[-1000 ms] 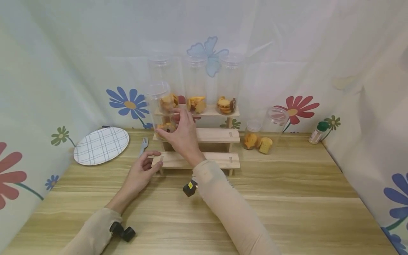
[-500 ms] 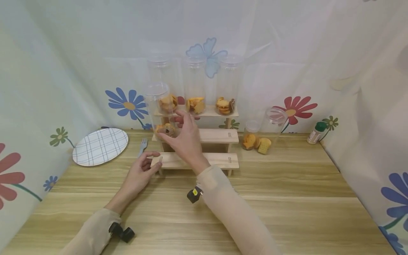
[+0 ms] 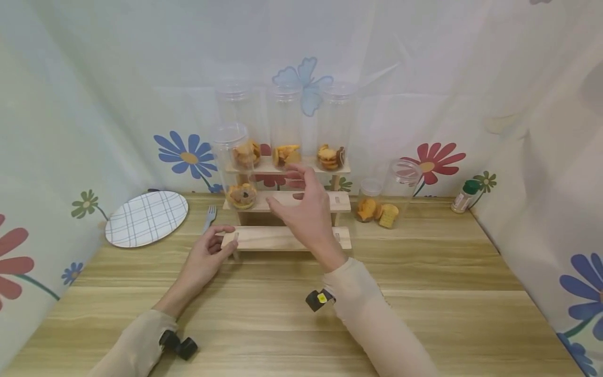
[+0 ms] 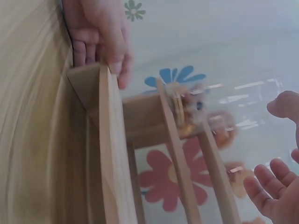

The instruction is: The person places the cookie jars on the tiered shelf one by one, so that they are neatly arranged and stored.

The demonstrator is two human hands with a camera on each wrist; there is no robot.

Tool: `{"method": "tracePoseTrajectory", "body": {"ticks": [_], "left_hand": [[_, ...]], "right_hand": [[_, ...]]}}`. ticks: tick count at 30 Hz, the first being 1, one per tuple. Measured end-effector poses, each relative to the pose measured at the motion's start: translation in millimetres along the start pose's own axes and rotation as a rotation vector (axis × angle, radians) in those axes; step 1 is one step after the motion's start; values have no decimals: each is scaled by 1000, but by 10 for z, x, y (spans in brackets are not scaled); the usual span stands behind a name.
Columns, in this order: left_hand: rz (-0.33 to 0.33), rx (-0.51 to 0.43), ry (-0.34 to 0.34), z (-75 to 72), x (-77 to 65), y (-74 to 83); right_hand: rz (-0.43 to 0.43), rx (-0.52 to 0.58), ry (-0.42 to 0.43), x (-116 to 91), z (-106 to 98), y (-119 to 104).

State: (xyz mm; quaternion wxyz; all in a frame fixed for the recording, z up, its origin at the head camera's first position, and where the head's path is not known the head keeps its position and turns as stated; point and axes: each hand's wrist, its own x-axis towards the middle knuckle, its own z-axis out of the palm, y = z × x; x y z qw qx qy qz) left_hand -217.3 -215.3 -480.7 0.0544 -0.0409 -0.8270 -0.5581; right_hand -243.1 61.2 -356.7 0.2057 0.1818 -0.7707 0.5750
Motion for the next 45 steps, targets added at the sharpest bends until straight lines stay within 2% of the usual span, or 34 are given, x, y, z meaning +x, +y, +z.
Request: {"method": "tracePoseTrajectory", "body": {"ticks": [7,16,25,34,39,45], "left_hand": [[-1,6,2,-8,-4,-11],[-4,4,10,-29,-6,-20],[-2,-9,9,-14,-35,-15],[-8,8,3,-3,-34,-32],[0,-3,-6,21,-20,-18],[-1,11,7,5,8,-13]], "right_hand": [[-36,8,60,-33,-476,75],[-55,-32,190,16,-1077,113],[21,-91,344,65,-1593,151],[94,-234,415,83,-1904,365],[157,-222,403,60,-2016,526],[215,-166,369,71,-2045,774]]}}
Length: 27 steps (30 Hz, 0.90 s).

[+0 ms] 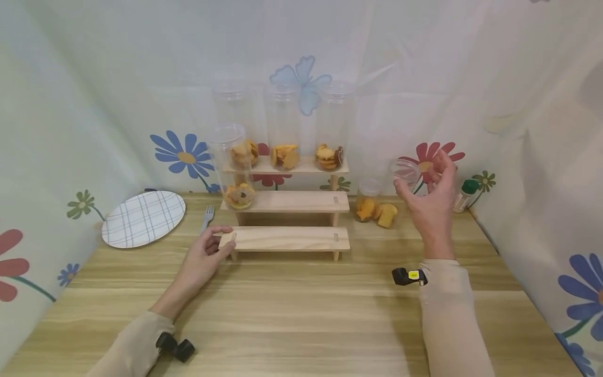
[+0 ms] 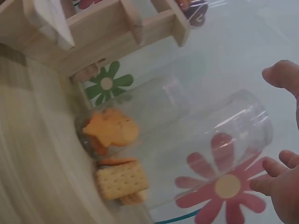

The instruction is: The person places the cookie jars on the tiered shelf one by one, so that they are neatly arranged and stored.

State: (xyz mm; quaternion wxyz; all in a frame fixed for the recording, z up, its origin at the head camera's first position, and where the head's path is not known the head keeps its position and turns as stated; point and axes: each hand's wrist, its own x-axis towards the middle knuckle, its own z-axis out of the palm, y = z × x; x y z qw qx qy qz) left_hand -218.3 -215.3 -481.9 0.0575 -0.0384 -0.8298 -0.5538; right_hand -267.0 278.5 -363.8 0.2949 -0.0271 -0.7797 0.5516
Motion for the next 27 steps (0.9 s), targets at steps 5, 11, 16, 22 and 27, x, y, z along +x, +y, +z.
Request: {"method": "tracePoseTrajectory", "body": {"ticks": [5,11,16,22,27], "left_hand": [[7,2,-3,-11,5,12],[11,-15,-4,-4,-17,28],[17,-23,0,-3,-19,36],[7,-15,-3,-4,-17,31],[1,-23,-4,-6,-23,47]], "right_hand": [[43,31,-37,16,51,198],[87,32,-98,19,90,418],[97,67,-137,30,109,593],[86,101,-170,18,160,750],[102,102,-182,-2,194,836]]}}
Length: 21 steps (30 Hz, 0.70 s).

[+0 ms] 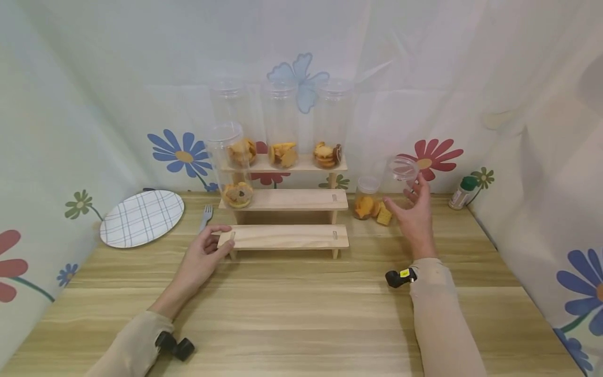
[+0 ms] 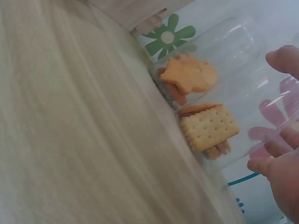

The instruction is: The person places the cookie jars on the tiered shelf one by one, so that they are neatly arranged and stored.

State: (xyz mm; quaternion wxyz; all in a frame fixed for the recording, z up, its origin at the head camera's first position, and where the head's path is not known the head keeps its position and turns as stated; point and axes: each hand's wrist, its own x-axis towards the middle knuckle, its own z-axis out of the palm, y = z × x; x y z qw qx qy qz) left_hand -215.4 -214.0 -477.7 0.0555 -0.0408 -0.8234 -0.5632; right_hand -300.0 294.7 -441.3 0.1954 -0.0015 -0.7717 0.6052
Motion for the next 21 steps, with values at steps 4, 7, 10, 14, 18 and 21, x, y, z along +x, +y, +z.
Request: {"method": "tracePoseTrajectory", "body": {"ticks": [4,7,10,14,18,21], "left_hand": [[-1,-8,-3,-3,-6,12],[-3,-5,-6,-4,-7,6],[-9,3,-8,-2,0,-7],[-6,13,-4,4,19,-24],[2,11,-1,8,21,-23],[3,10,2,7,18,-18]], "right_hand": [[14,-17,-4,5,18,31],[27,-26,-6,-5,29,42],[36,-25,-10,-19,45,46],[29,-1,-14,-27,66,64],[11,-7,-17,-32,77,116],[2,-17,-18,-17,91,157]]}}
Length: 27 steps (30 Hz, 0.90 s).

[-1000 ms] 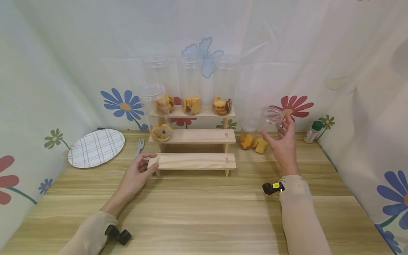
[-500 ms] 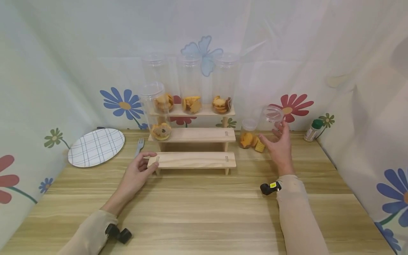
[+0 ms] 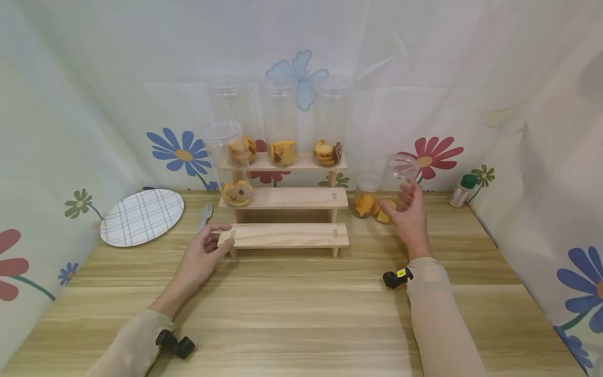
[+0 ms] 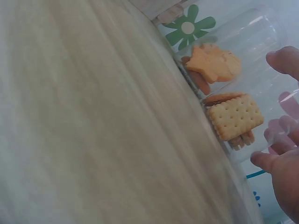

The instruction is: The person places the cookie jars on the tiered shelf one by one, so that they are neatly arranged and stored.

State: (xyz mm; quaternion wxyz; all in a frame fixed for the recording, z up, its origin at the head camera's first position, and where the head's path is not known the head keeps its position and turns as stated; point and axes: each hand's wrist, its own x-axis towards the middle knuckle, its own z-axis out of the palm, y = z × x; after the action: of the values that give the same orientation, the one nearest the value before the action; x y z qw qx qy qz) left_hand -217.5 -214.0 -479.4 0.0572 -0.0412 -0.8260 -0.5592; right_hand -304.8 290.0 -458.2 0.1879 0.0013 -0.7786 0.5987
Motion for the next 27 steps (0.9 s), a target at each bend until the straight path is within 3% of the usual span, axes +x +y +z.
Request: {"method": "tracePoseTrajectory", "body": {"ticks": [12,27], "left_hand": [[-1,-4,-9,-13,-21,37],[-8,5,-7,-8,-6,4]], "right_hand": [[-17,16,47,7,36,41],[-1,-47,146,-10,-74,-339]]}}
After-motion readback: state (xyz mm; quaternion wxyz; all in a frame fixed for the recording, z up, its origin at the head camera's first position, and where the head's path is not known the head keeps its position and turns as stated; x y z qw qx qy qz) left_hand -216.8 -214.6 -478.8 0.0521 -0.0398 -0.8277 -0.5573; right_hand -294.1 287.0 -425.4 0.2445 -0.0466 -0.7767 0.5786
